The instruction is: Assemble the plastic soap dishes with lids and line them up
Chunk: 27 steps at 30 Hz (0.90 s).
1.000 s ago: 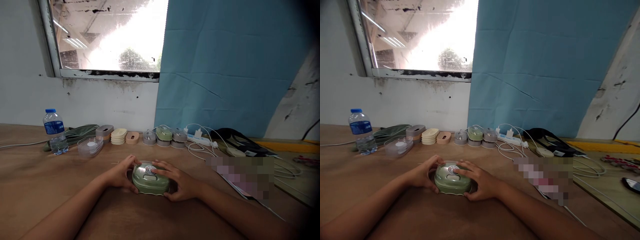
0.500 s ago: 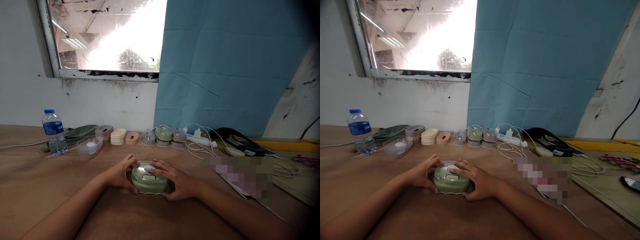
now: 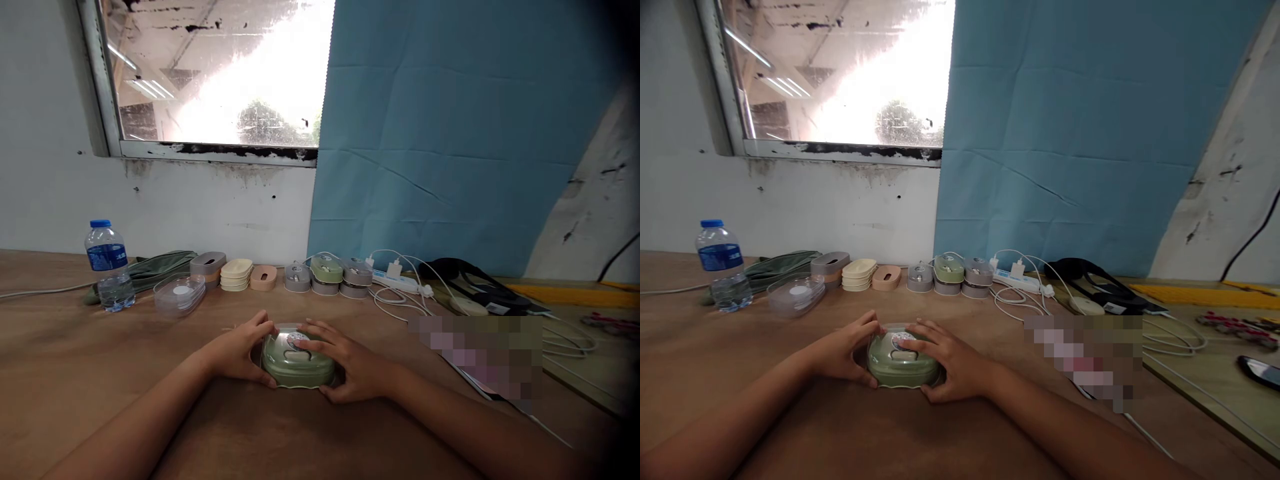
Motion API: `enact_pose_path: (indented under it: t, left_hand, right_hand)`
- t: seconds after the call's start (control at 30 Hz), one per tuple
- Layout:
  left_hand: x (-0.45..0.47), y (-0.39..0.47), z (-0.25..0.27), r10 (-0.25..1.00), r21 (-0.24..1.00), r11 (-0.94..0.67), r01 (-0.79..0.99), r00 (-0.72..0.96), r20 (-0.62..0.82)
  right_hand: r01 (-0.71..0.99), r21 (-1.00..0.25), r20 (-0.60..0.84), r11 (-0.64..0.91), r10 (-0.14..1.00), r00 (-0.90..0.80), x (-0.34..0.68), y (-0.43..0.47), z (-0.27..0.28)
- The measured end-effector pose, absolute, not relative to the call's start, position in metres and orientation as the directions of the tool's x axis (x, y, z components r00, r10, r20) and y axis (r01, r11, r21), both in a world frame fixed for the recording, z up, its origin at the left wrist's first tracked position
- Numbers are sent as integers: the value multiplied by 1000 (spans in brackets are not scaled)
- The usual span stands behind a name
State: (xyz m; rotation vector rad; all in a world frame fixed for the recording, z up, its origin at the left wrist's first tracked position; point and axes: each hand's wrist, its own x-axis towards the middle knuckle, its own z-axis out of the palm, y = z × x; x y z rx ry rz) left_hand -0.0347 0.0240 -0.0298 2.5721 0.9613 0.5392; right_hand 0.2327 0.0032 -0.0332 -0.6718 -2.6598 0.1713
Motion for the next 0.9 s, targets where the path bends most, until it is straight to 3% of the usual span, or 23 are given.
enact_pose_path:
  t: [0.2,0.37,0.47,0.6,0.73,0.8,0.9]
  left_hand:
    - [-40,27,-31,648,473,-726,498,726,230]
    - [-44,27,-26,570,316,-821,476,714,407]
    - [-44,26,-25,600,284,-776,564,518,610]
    - [-45,30,-29,617,389,-636,666,137,775]
    - [-45,37,-32,607,525,-534,663,-132,783]
    - [-46,40,-32,620,599,-467,650,-242,746]
    - [-47,44,-32,638,695,-388,606,-367,677]
  right_hand:
    - [473,-165,323,866,500,-803,236,-1,-26]
    - [468,-281,356,838,544,-760,239,0,-28]
    - [433,-371,379,822,559,-737,238,5,-38]
    - [410,-351,433,842,534,-726,231,19,-49]
    - [564,-149,510,812,552,-659,214,52,-36]
    - [744,-16,542,668,631,-555,203,77,-21]
    - [843,5,572,538,690,-443,188,120,-1]
